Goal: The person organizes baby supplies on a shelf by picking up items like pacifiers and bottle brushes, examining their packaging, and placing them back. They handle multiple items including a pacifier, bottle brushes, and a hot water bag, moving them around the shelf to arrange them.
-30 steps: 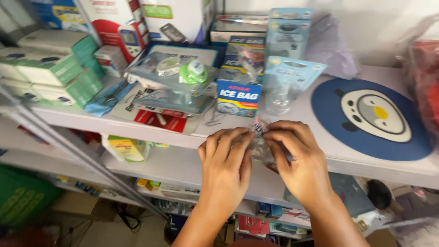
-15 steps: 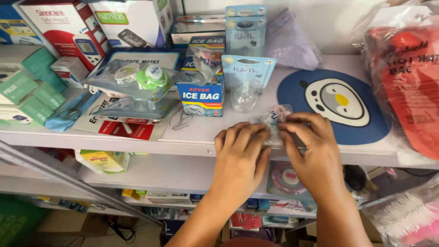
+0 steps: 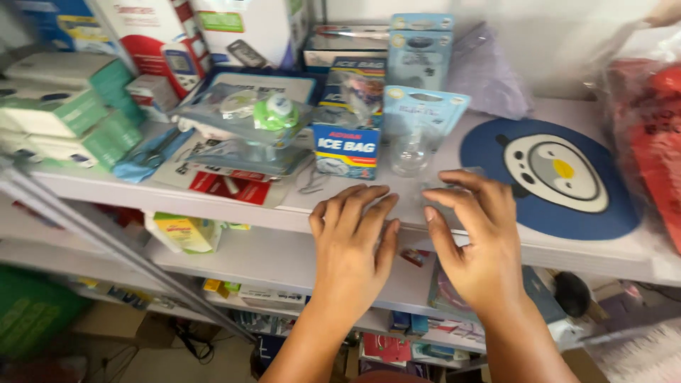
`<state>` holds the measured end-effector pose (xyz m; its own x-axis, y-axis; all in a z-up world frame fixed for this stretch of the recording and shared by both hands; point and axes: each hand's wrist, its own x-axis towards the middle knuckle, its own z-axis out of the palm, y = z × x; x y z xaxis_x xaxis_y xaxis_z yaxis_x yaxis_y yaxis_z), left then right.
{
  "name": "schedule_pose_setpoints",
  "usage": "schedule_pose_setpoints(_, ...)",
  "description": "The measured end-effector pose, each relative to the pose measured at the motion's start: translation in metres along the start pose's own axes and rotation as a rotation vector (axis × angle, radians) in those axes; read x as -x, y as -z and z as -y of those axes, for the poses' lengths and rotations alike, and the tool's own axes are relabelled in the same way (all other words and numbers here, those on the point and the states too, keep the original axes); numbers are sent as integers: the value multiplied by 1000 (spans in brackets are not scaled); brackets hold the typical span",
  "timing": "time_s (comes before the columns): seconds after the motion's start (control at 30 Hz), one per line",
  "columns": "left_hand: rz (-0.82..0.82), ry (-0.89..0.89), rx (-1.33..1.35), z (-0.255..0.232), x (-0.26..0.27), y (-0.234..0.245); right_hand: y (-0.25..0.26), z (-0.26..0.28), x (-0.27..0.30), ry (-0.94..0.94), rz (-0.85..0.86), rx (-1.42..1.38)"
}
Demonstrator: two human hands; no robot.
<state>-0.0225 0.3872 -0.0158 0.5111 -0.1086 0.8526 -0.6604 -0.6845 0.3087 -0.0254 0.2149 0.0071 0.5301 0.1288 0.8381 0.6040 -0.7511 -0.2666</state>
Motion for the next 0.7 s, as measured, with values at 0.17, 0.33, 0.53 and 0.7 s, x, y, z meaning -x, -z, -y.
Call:
schedule_pose_setpoints(0.17,-59,68,-101,19,6,24,-27,26,-12,98,86,-111)
schedule_pose_setpoints(0.33,-114,133,-192,37,12,40,-53,48,-25,85,196,-218)
schedule_pose_setpoints(0.53,-96,152,-226,51,18,41,-79,52,-37,157,217,-142)
schedule_pose_setpoints(0.7,-61,183,-194,53,19,43,-81,51,-38,136,255,-83)
